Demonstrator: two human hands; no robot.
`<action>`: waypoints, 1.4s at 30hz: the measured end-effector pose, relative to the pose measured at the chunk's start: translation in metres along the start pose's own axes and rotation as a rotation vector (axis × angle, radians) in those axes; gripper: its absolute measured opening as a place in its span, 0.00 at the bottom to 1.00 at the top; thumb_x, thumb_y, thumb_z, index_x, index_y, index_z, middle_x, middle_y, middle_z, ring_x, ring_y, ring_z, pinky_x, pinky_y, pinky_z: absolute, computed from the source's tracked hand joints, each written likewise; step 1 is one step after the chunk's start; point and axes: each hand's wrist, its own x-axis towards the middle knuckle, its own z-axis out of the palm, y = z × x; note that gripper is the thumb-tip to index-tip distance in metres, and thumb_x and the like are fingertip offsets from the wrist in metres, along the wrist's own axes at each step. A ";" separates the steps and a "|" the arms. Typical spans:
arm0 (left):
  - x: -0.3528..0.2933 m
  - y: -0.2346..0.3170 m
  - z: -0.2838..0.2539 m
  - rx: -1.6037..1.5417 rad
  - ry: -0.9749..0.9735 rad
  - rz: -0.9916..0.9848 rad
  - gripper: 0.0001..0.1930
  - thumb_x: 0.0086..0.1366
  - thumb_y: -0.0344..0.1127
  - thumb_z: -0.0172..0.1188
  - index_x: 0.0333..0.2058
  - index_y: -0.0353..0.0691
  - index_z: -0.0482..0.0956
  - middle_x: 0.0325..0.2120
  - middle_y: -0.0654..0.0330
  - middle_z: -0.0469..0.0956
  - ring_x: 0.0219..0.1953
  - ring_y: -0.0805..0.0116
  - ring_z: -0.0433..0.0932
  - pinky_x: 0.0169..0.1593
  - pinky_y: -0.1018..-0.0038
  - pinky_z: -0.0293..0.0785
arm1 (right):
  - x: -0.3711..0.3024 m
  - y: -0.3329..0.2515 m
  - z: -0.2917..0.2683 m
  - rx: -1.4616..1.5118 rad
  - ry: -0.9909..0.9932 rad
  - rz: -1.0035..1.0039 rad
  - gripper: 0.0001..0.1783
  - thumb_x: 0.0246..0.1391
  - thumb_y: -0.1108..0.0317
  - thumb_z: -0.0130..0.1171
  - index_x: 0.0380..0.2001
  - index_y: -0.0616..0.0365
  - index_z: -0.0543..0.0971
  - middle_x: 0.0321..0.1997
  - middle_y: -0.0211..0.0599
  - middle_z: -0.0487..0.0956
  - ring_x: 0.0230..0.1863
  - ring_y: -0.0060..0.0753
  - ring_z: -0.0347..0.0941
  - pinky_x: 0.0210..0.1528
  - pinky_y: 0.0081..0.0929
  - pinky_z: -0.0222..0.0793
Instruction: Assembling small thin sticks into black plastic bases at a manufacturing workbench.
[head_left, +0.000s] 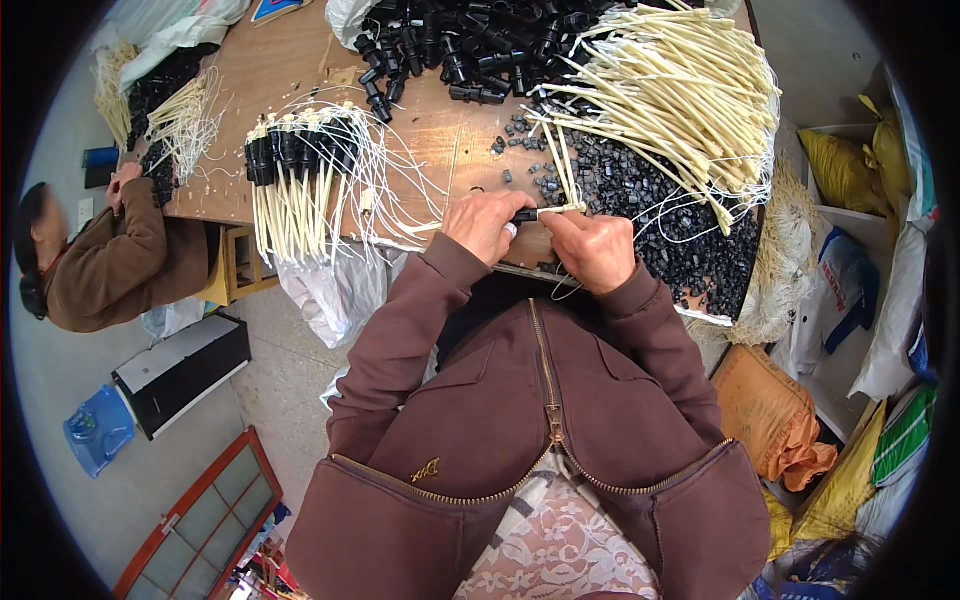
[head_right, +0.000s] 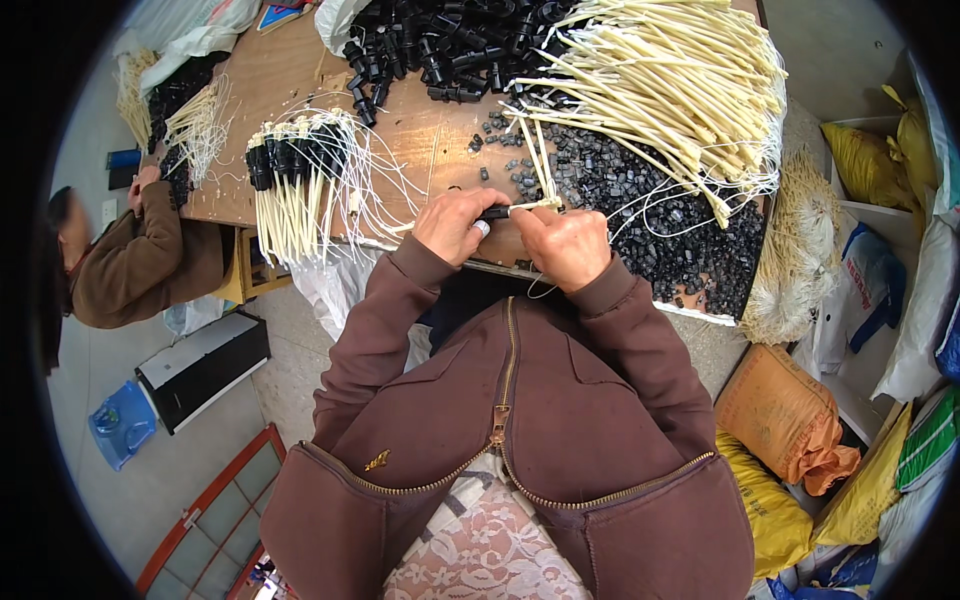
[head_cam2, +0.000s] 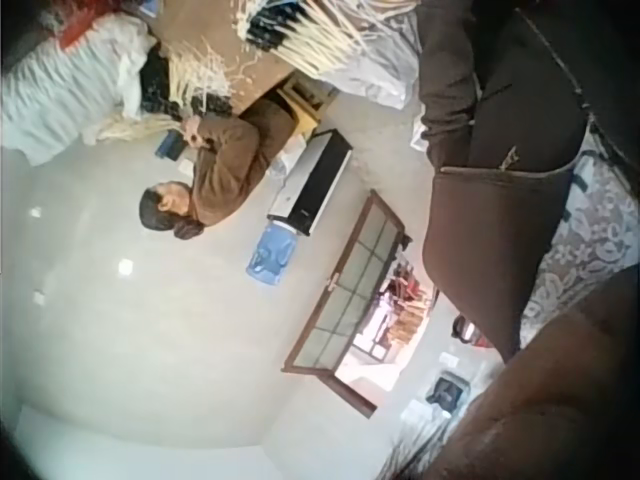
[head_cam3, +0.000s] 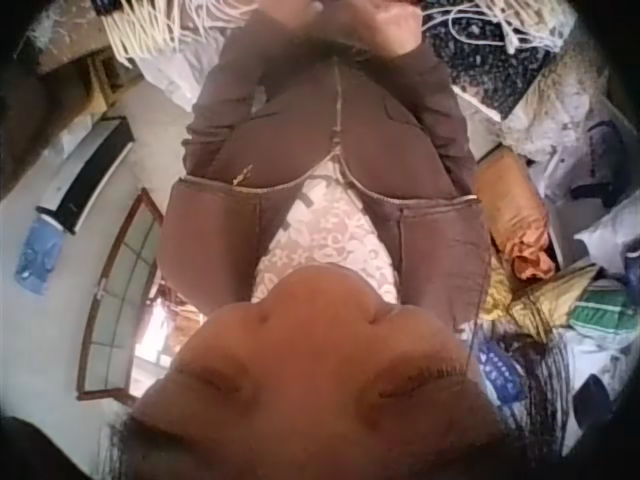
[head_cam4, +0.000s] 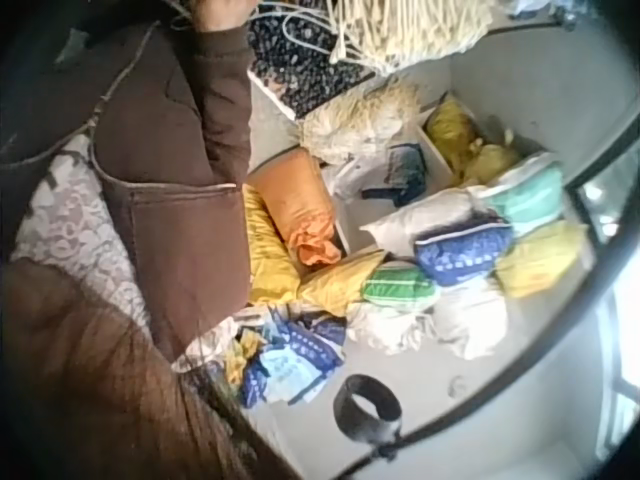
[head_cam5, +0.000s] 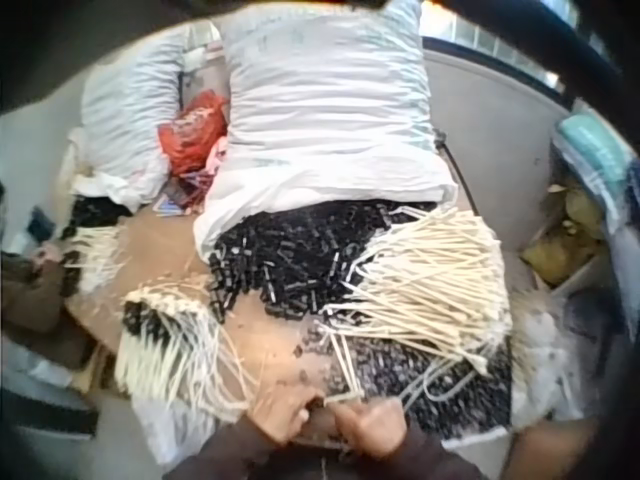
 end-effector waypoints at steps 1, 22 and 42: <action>0.000 0.001 0.000 0.003 -0.006 -0.010 0.20 0.50 0.22 0.55 0.45 0.40 0.76 0.37 0.51 0.79 0.42 0.47 0.76 0.46 0.59 0.72 | 0.000 -0.001 0.001 0.000 0.000 0.000 0.13 0.42 0.75 0.60 0.35 0.51 0.82 0.22 0.31 0.77 0.17 0.35 0.73 0.20 0.30 0.69; -0.002 -0.001 0.005 0.091 0.017 0.024 0.19 0.50 0.22 0.55 0.43 0.40 0.77 0.35 0.52 0.79 0.39 0.47 0.76 0.45 0.59 0.72 | 0.001 -0.001 -0.002 -0.120 -0.001 -0.067 0.12 0.42 0.73 0.60 0.34 0.50 0.80 0.19 0.29 0.73 0.16 0.31 0.72 0.18 0.28 0.67; -0.009 -0.003 0.009 -0.348 0.423 0.278 0.11 0.43 0.19 0.58 0.27 0.39 0.78 0.28 0.61 0.77 0.31 0.62 0.74 0.36 0.68 0.70 | 0.005 -0.015 -0.004 0.367 0.008 0.173 0.12 0.50 0.73 0.59 0.40 0.57 0.77 0.27 0.45 0.79 0.27 0.50 0.77 0.27 0.38 0.71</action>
